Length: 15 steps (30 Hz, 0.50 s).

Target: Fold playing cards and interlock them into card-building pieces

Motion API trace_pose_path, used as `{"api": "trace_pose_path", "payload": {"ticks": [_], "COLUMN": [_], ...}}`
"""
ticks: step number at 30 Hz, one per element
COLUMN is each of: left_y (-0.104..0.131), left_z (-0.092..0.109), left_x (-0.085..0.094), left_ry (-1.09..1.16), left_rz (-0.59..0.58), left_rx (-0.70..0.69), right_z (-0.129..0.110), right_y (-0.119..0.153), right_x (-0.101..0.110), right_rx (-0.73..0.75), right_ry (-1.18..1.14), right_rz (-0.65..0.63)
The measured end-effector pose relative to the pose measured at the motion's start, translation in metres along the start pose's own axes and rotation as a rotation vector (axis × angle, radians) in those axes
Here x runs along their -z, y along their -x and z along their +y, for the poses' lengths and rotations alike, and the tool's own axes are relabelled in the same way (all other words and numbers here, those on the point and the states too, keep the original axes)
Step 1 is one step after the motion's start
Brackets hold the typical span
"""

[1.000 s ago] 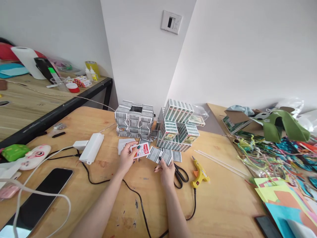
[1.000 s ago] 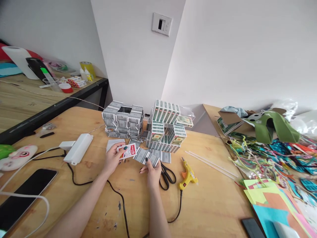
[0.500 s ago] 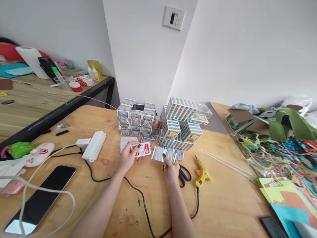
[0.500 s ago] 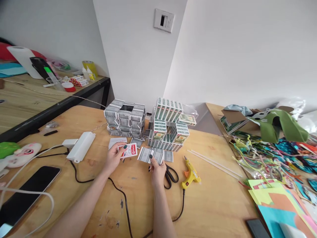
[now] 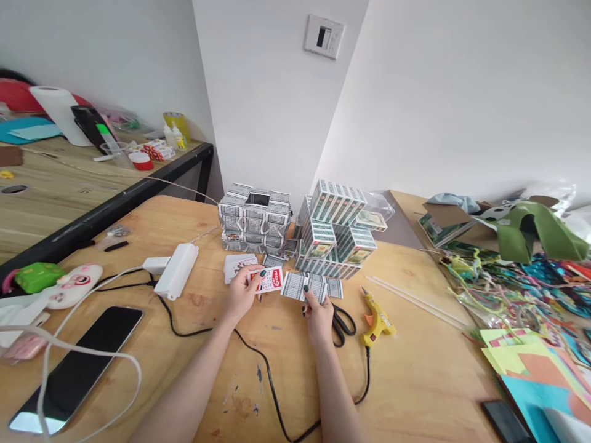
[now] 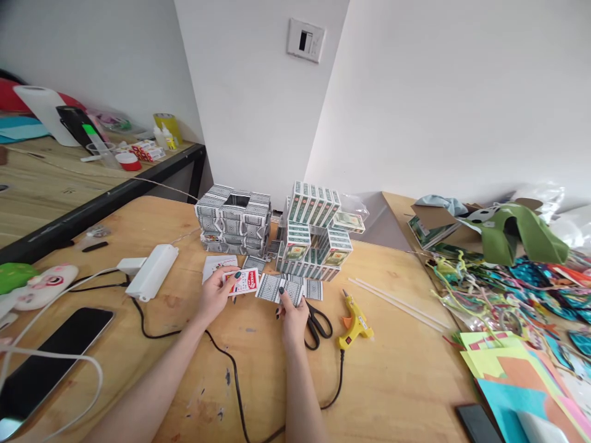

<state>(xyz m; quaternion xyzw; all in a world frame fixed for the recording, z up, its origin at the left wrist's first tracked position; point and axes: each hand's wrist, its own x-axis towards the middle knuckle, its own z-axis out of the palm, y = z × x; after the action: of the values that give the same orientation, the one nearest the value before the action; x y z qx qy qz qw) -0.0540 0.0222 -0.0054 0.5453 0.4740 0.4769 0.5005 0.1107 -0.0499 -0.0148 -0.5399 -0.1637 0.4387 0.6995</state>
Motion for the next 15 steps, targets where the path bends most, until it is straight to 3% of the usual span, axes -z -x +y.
{"api": "trace_pose_path", "payload": {"ticks": [8,15], "left_y": [0.0050,0.0043], "left_z": [0.0047,0.0078], "left_x": [-0.0023,-0.0004], "left_ry": [-0.070,-0.088], "left_rz": [-0.080,-0.081], "left_rx": [0.015,0.066], "right_z": [-0.0027,-0.0017], "right_y": [0.0025,0.0014], "right_x": [-0.0001,0.0031], "right_rx": [0.002,-0.027], "right_ry": [-0.033,-0.125], "right_rz": [-0.036,-0.069]}}
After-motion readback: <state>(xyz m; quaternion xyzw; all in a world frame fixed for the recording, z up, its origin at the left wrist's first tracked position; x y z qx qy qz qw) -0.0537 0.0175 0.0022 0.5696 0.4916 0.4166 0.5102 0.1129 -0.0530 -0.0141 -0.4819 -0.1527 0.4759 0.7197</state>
